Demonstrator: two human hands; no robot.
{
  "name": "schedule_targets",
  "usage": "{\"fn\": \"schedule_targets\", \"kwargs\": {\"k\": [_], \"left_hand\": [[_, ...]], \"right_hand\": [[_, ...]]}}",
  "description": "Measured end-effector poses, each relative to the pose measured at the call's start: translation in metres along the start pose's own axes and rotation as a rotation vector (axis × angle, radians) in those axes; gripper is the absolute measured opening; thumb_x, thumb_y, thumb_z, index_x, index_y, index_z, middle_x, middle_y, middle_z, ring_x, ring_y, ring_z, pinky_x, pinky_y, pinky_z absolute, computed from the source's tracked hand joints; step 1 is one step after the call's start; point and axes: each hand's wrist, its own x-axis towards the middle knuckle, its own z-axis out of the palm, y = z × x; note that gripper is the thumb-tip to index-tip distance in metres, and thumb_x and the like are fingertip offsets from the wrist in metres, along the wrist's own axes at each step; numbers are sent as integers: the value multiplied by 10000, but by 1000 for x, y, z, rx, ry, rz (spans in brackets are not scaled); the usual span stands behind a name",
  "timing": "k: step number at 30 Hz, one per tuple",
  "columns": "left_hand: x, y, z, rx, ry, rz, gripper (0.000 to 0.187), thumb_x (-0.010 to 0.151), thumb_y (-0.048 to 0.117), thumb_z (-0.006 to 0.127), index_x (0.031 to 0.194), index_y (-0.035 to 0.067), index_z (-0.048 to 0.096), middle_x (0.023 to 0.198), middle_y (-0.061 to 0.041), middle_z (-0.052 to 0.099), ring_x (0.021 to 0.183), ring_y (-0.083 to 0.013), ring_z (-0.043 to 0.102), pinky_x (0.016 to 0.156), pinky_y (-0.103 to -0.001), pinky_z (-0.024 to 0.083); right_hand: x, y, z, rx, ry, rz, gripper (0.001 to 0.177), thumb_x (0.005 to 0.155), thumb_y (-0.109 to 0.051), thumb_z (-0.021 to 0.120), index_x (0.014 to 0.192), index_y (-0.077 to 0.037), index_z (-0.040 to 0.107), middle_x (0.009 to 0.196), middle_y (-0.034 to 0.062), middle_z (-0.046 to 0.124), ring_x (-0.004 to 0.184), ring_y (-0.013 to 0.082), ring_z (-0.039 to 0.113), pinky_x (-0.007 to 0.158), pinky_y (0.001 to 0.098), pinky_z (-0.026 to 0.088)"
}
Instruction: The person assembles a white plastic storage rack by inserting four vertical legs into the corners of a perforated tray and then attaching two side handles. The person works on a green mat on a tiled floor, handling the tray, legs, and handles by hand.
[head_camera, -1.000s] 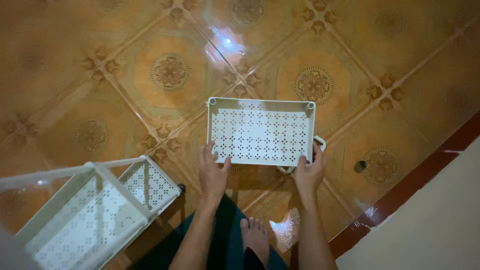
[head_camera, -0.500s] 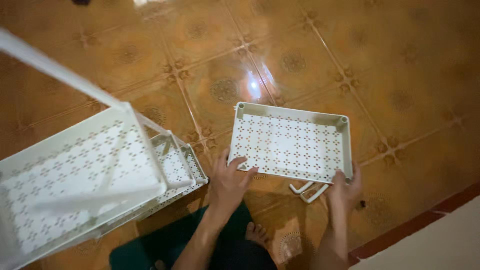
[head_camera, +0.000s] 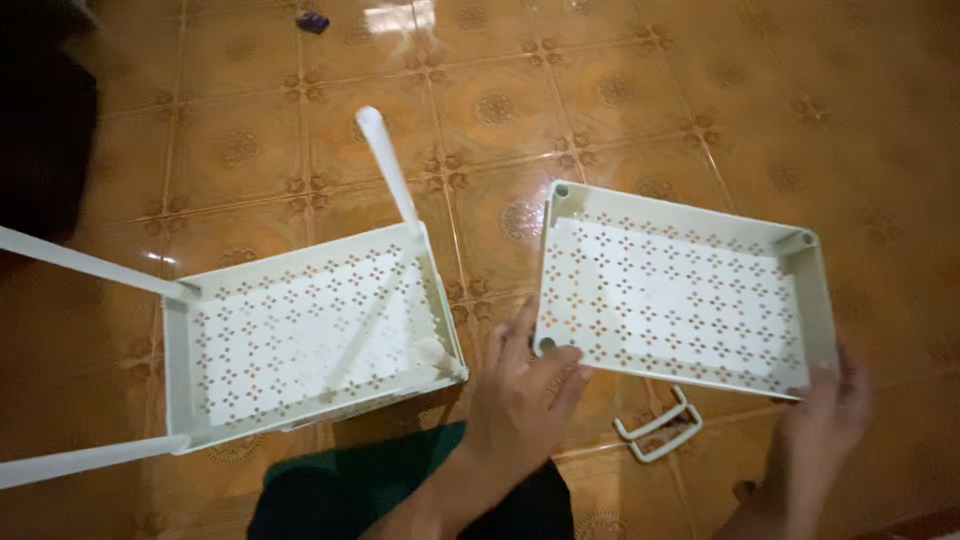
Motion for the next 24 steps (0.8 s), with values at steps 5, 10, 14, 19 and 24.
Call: {"fn": "schedule_targets", "kwargs": {"k": [5,10,14,19,24], "left_hand": [[6,33,-31,-93,38,-25,135,942,139,757,1031,38,756,1555,-347,443,1235,-450,515,1033,-531,446],[21,77,-71,-137,66,-63,137,933,133,771,1016,37,719,1549,-371,406,1361,-488,493,1120,-573,376],[35,108,-97,-123,64,-158,134,905,134,787,994,50,732,1569,-359,419,1390,-501,474,1135,-584,371],[39,131,-126,-157,52,-197,143,879,109,782,987,34,727,1545,-368,401,1389,-506,439,1125,-600,349],[33,132,-166,-85,105,-311,120,907,135,779,982,58,727,1524,-311,485,1348,-453,493,1113,-519,407]], "right_hand": [[-11,-94,17,114,16,-200,431,1095,-86,463,1447,154,529,1244,248,658,1065,260,680,895,348,565],[-20,-180,25,146,25,-123,437,1080,-63,431,1461,142,490,1277,250,639,1112,280,699,923,361,594],[-17,-238,21,85,16,-123,385,1055,-28,444,1382,156,529,1283,252,611,1130,262,647,971,343,543],[-24,-285,4,204,-47,-89,372,1043,6,461,1388,119,539,1271,180,619,1164,243,657,1024,338,563],[-47,-316,7,252,-128,-66,415,1042,70,460,1454,106,499,1329,202,588,1207,271,661,966,356,564]]}}
